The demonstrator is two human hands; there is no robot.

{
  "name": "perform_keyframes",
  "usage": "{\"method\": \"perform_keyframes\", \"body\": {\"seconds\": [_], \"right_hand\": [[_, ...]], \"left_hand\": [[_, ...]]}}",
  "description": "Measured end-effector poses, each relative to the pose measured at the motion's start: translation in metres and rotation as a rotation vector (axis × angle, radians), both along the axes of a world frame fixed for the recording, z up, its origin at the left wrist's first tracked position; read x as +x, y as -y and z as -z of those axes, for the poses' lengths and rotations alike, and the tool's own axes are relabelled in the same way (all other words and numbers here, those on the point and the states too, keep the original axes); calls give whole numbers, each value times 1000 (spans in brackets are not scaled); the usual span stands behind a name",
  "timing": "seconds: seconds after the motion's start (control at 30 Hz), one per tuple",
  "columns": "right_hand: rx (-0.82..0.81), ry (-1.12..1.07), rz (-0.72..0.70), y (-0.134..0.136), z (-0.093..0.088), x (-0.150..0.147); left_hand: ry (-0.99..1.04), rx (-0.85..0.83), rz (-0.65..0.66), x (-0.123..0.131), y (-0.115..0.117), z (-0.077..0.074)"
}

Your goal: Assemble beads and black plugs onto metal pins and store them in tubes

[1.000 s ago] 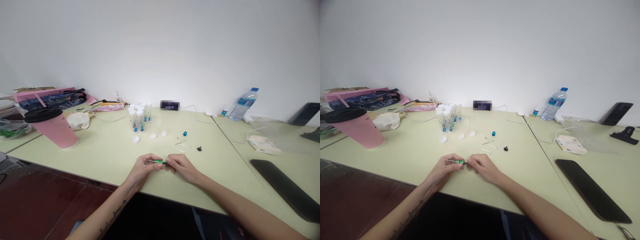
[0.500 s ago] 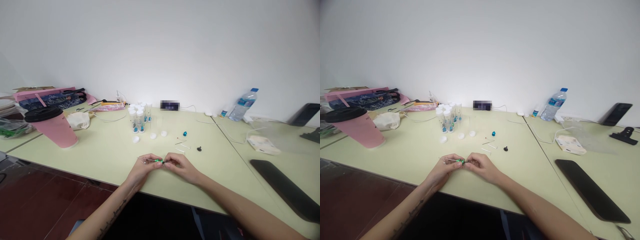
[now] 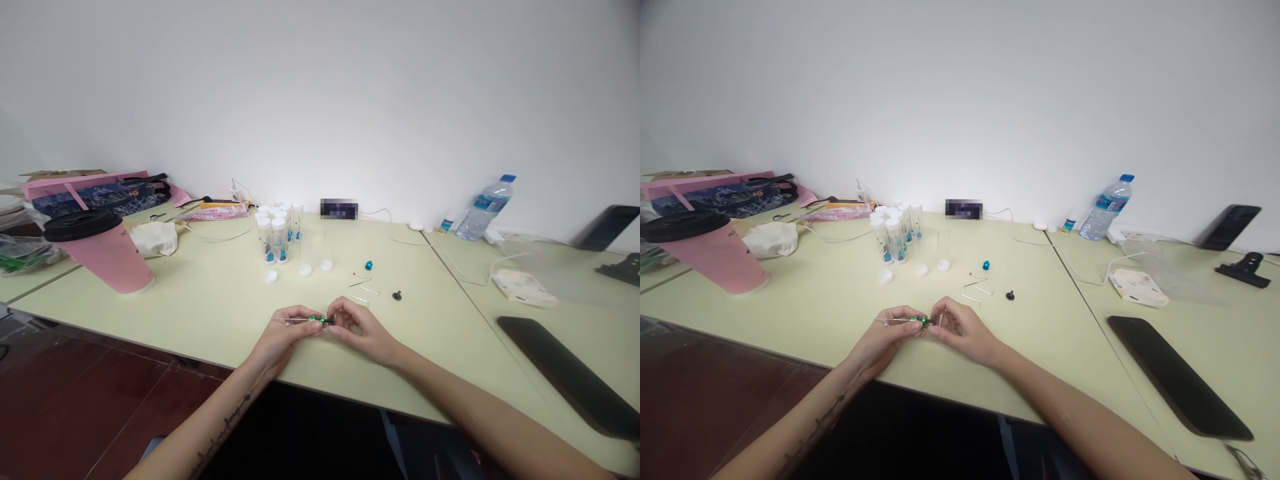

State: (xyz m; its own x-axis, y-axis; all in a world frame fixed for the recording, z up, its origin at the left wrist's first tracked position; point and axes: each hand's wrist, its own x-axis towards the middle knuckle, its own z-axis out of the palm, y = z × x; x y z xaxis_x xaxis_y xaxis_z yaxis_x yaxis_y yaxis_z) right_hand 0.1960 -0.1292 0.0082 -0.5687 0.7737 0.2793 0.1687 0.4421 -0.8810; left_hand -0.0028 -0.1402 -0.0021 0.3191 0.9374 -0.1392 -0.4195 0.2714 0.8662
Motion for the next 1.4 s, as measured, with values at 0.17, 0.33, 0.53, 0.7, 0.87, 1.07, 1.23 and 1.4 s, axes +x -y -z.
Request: {"method": "perform_keyframes", "body": {"seconds": [0.17,0.33,0.53,0.7,0.87,1.07,1.23,1.4], "right_hand": [[36,-64,9,-2,1,2],[93,-49,58,-1,1,1],[150,-2,77,1,-2,-2],[165,3,98,-1,-2,0],[158,-35,98,-4,0,3],[170,-55,58,-5,4,6],[154,-91,68,-6,8,6],[150,-109,58,-5,6,5]], "left_hand": [[25,-23,-30,-1,1,-1],[32,-14,-23,0,2,-3],[26,-11,-14,0,2,-4],[13,4,5,-1,1,-3],[6,2,1,-1,1,-3],[1,-1,-16,-1,1,-4],[-2,-10,-21,-1,1,-5],[-8,7,-18,-1,1,-3]]}}
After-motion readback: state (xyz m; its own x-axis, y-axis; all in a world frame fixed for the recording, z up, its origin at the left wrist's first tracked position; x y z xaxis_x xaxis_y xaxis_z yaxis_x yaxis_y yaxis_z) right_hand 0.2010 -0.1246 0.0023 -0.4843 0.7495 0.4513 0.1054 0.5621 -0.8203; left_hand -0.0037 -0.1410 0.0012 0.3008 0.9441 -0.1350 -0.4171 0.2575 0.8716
